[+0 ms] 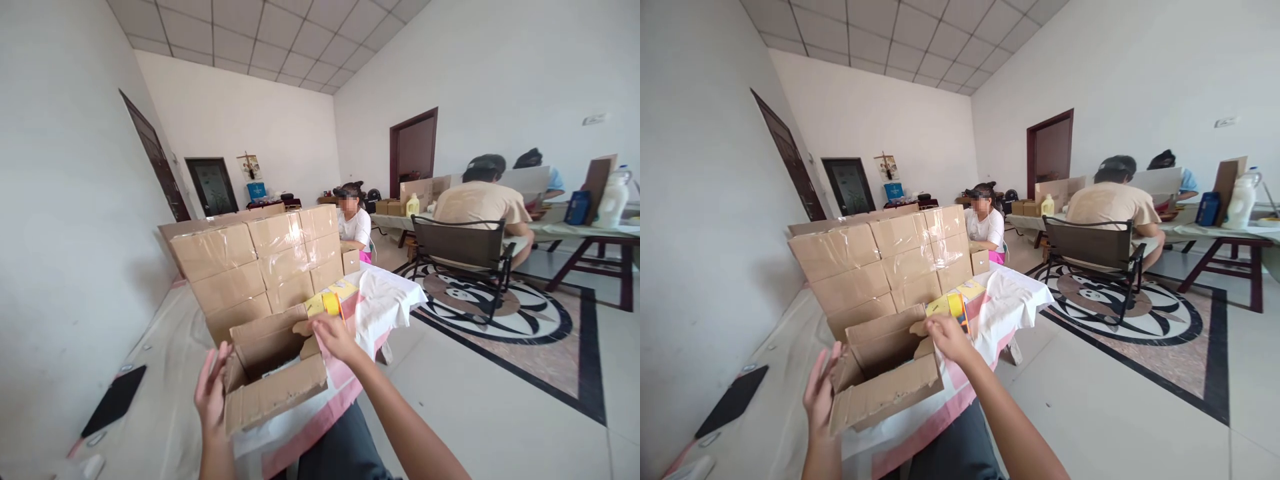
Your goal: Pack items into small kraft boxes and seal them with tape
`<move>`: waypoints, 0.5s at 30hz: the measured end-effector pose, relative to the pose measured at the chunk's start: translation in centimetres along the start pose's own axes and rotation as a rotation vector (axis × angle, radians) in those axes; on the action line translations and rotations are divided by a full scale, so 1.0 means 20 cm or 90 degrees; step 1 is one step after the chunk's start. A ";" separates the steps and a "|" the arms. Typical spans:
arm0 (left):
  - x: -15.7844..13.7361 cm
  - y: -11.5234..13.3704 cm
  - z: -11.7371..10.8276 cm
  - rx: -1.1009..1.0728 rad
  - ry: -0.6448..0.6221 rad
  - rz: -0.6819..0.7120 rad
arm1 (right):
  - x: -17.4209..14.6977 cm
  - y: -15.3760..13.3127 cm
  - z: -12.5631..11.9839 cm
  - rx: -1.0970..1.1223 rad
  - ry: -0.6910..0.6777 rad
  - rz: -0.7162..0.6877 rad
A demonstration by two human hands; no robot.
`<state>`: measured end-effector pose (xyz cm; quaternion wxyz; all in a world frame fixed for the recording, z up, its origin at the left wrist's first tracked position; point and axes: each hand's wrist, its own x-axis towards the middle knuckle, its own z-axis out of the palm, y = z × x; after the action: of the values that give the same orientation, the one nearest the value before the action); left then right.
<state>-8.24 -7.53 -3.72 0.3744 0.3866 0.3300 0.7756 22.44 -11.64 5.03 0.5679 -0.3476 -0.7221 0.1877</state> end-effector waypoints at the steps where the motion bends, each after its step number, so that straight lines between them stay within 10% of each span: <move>1: -0.01 0.01 0.00 0.035 -0.027 -0.003 | -0.03 0.04 0.01 -0.005 -0.042 -0.004; 5: -0.01 0.04 -0.01 0.147 -0.155 0.022 | -0.07 0.15 0.11 0.021 -0.055 -0.027; 15: 0.17 0.04 0.09 0.141 -0.140 -0.153 | -0.23 0.28 0.08 0.422 -0.074 0.152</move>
<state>-8.44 -4.63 -0.96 0.4532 0.4657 0.4143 0.6373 22.96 -10.96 -2.31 0.5818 -0.2149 -0.6076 0.4961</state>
